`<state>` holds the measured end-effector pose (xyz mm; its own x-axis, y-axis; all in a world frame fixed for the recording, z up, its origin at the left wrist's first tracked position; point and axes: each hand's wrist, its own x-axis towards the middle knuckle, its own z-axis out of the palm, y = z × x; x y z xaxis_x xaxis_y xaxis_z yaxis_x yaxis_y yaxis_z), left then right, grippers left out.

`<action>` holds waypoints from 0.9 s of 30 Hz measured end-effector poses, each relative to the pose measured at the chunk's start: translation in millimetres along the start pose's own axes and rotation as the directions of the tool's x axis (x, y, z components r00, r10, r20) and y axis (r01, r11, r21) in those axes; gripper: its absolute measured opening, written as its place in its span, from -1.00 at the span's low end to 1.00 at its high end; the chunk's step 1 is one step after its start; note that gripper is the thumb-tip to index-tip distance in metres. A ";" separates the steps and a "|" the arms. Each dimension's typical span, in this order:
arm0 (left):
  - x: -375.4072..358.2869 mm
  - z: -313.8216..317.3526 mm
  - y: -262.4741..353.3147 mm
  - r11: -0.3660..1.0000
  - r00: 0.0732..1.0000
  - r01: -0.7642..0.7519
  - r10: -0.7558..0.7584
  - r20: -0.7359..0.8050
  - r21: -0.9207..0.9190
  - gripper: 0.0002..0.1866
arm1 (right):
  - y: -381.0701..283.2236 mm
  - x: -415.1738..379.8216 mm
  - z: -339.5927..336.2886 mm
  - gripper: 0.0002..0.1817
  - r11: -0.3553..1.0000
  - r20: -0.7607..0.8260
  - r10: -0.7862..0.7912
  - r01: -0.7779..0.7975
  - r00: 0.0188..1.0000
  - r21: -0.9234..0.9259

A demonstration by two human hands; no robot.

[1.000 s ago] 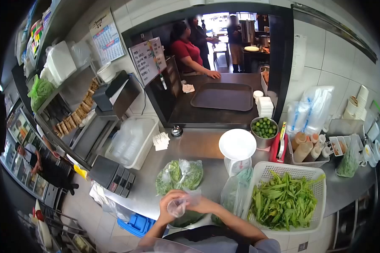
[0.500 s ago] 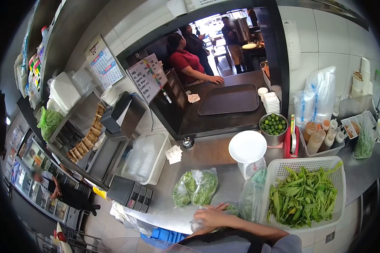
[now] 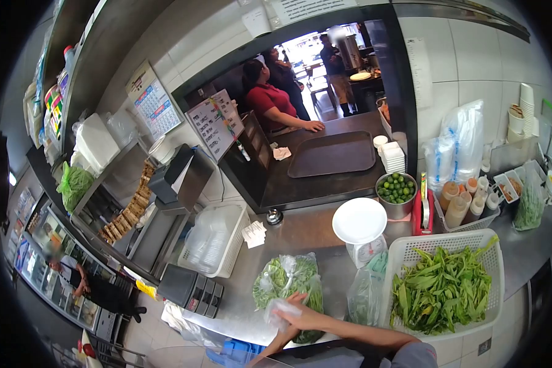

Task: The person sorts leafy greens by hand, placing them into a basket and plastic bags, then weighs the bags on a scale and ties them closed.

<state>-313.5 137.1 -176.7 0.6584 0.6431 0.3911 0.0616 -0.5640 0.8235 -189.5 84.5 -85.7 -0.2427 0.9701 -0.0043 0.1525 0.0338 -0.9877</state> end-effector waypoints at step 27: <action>11.9 28.0 -11.8 0.816 0.944 -0.124 -0.077 0.320 0.565 -0.39 | 103.9 -9.7 -4.5 -0.56 0.916 -0.086 -0.229 0.185 0.970 -0.356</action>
<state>-285.4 136.9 -193.3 0.8567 0.4854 0.1744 0.3921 -0.8326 0.3912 -167.0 79.7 -187.6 -0.1874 0.9536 0.2358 0.4356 0.2959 -0.8501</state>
